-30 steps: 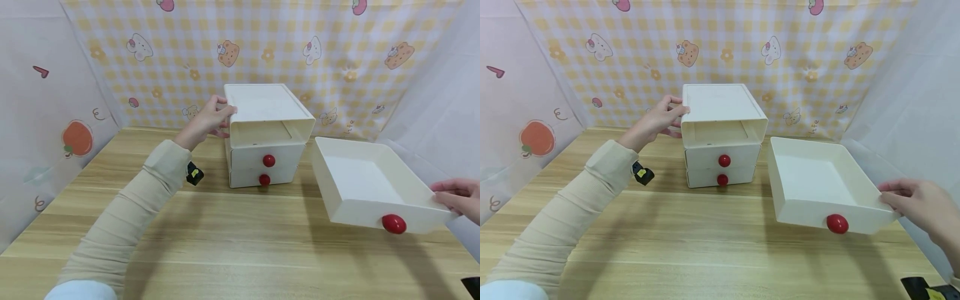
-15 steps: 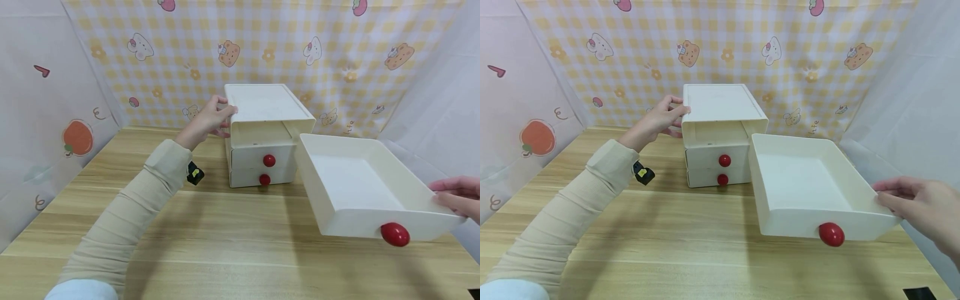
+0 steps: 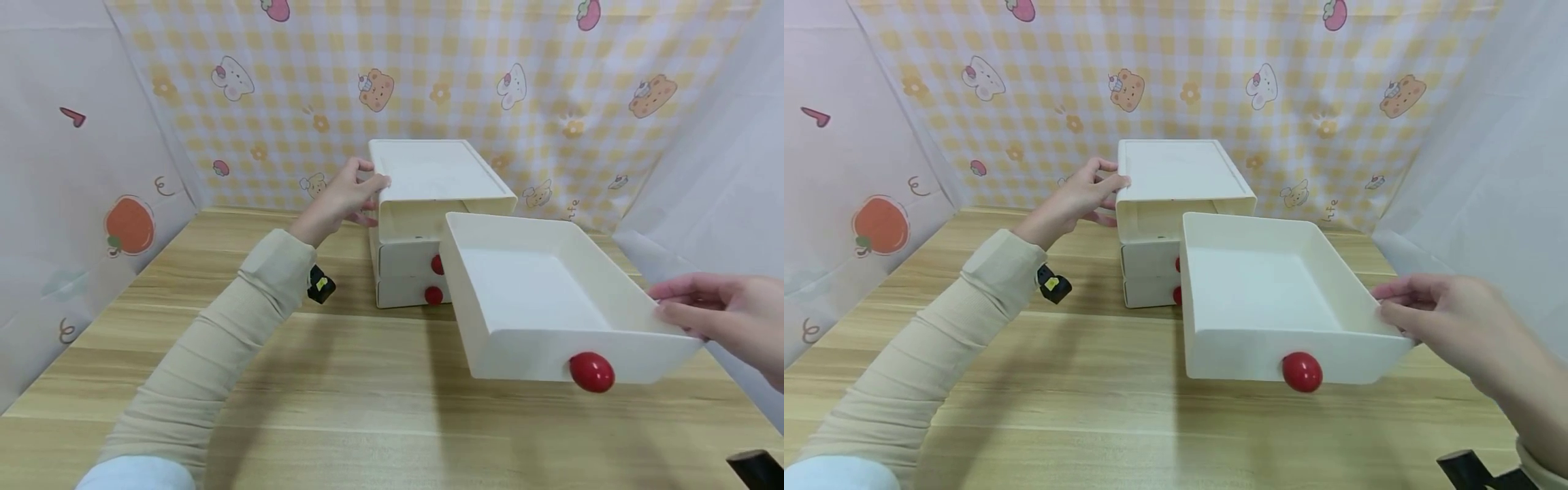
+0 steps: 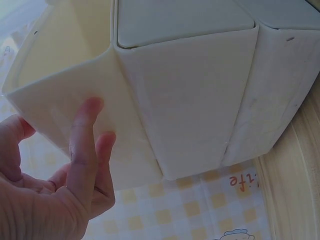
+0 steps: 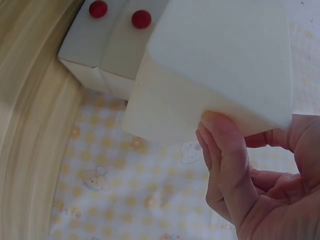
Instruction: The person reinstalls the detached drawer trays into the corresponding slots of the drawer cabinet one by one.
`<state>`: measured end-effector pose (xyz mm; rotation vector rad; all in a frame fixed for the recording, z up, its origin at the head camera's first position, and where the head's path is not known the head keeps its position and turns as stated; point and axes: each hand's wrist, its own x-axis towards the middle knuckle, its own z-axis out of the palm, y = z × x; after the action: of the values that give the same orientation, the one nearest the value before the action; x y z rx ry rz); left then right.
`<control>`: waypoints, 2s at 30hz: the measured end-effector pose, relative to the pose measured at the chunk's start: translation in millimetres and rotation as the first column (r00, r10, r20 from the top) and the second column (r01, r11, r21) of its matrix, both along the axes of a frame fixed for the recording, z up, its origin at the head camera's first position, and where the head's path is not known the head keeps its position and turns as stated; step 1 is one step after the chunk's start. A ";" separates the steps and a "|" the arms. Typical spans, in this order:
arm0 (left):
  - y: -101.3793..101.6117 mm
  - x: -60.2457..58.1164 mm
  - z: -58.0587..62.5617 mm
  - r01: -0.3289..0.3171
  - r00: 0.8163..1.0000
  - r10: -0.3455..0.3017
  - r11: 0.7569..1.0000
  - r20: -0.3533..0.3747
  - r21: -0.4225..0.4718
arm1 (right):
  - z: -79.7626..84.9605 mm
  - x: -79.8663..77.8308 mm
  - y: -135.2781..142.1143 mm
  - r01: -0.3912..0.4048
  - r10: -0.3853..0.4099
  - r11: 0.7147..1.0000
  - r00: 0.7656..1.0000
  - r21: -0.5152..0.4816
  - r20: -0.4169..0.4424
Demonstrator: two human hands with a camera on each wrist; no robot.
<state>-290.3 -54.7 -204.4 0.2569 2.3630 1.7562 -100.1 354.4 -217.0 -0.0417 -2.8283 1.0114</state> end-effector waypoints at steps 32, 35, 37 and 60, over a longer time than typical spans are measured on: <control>-0.6 1.0 -1.3 -0.002 1.000 0.002 1.000 -0.013 0.005 | 23.1 -18.4 -66.6 -0.099 0.095 0.985 0.995 0.143 0.034; -0.4 1.0 -1.6 -0.006 1.000 0.006 1.000 -0.014 0.001 | 24.4 -22.0 -74.7 -0.099 0.096 0.983 0.995 0.154 0.024; -0.2 1.0 -1.8 -0.007 1.000 0.008 1.000 -0.013 0.006 | 25.7 -24.8 -79.6 -0.089 0.088 0.981 0.996 0.170 0.015; 0.8 2.2 -1.5 -0.001 1.000 0.001 1.000 -0.015 0.009 | 14.9 -62.4 -112.2 -0.033 0.052 0.986 0.992 0.164 -0.115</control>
<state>-288.1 -53.9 -205.9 0.2706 2.3669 1.7715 -162.5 242.2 -202.1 0.0933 -2.8020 0.7606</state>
